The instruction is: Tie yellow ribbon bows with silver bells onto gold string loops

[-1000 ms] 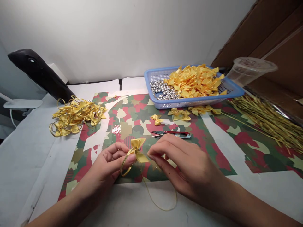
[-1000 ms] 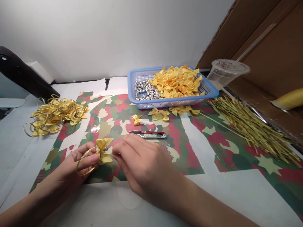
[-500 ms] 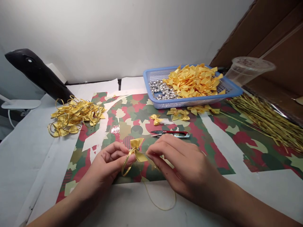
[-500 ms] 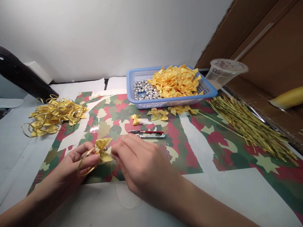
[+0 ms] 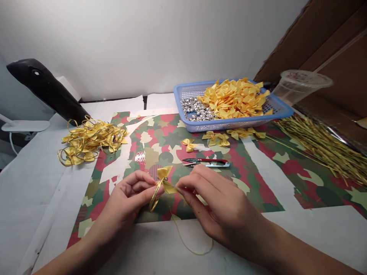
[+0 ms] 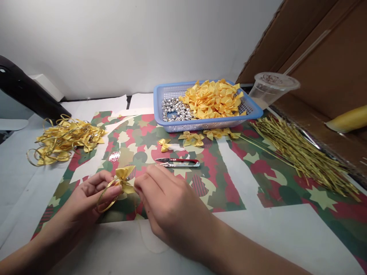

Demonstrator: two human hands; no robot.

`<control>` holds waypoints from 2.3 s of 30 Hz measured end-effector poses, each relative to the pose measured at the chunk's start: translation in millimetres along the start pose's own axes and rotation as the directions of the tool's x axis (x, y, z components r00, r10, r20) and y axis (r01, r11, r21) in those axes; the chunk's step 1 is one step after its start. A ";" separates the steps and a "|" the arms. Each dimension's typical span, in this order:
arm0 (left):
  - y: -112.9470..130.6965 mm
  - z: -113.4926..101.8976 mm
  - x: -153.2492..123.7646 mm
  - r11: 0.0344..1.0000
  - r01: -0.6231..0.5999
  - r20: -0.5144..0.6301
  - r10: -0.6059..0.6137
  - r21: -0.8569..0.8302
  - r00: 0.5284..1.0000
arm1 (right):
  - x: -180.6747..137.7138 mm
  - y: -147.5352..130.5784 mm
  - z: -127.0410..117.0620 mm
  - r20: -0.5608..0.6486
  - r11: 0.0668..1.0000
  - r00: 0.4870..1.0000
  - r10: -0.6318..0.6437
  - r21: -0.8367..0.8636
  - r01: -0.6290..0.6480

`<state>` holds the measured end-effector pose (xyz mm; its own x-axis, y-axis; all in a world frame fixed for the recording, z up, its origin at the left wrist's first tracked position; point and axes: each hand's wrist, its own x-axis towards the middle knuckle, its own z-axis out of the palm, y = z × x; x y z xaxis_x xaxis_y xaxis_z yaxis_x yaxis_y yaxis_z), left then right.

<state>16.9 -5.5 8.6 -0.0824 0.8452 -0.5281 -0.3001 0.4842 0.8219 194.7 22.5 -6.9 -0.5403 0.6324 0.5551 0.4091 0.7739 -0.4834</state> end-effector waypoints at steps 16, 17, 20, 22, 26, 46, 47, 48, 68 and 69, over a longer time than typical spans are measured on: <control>-2.6 -5.5 4.7 0.997 0.039 0.079 -0.034 -0.067 0.996 | -0.5 2.1 2.5 0.008 0.980 0.996 0.093 0.174 -0.093; -2.9 -6.5 5.2 0.996 0.049 0.091 -0.042 -0.078 0.995 | -0.7 2.3 3.0 0.007 0.976 0.995 0.096 0.196 -0.095; -2.8 -9.0 4.9 0.994 0.075 0.111 -0.065 -0.084 0.992 | -0.8 2.0 4.7 0.006 0.964 0.994 0.107 0.246 -0.105; -2.1 -9.6 3.7 0.994 0.085 0.125 -0.076 -0.067 0.989 | -0.5 1.3 5.8 -0.001 0.958 0.993 0.116 0.263 -0.111; 1.0 -6.6 -0.1 0.994 0.097 0.122 -0.091 -0.050 0.988 | -0.7 0.8 8.5 -0.019 0.953 0.992 0.124 0.282 -0.114; 0.6 -7.0 1.3 0.994 0.034 0.104 -0.023 -0.102 0.994 | -0.9 -13.2 18.5 -0.052 0.894 0.968 0.247 0.396 -0.207; 0.9 -6.9 1.1 0.994 0.038 0.116 -0.025 -0.107 0.993 | -1.1 -12.8 18.3 -0.052 0.896 0.970 0.236 0.399 -0.197; 1.3 -6.6 0.8 0.993 0.046 0.133 -0.031 -0.112 0.991 | -1.4 -12.2 18.1 -0.052 0.897 0.973 0.224 0.401 -0.185; 3.6 -6.8 0.8 0.987 0.082 0.215 -0.051 -0.138 0.975 | -3.3 -10.1 19.4 -0.060 0.918 0.982 0.176 0.370 -0.142; 3.1 -7.3 1.4 0.988 0.079 0.219 -0.050 -0.129 0.974 | -3.2 -10.4 19.6 -0.059 0.914 0.981 0.185 0.378 -0.149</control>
<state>8.9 -4.5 8.9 0.1430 0.8492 -0.5084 -0.4261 0.5164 0.7428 177.7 11.7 -16.9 -0.4107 0.7654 0.4954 0.1764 0.5998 -0.7805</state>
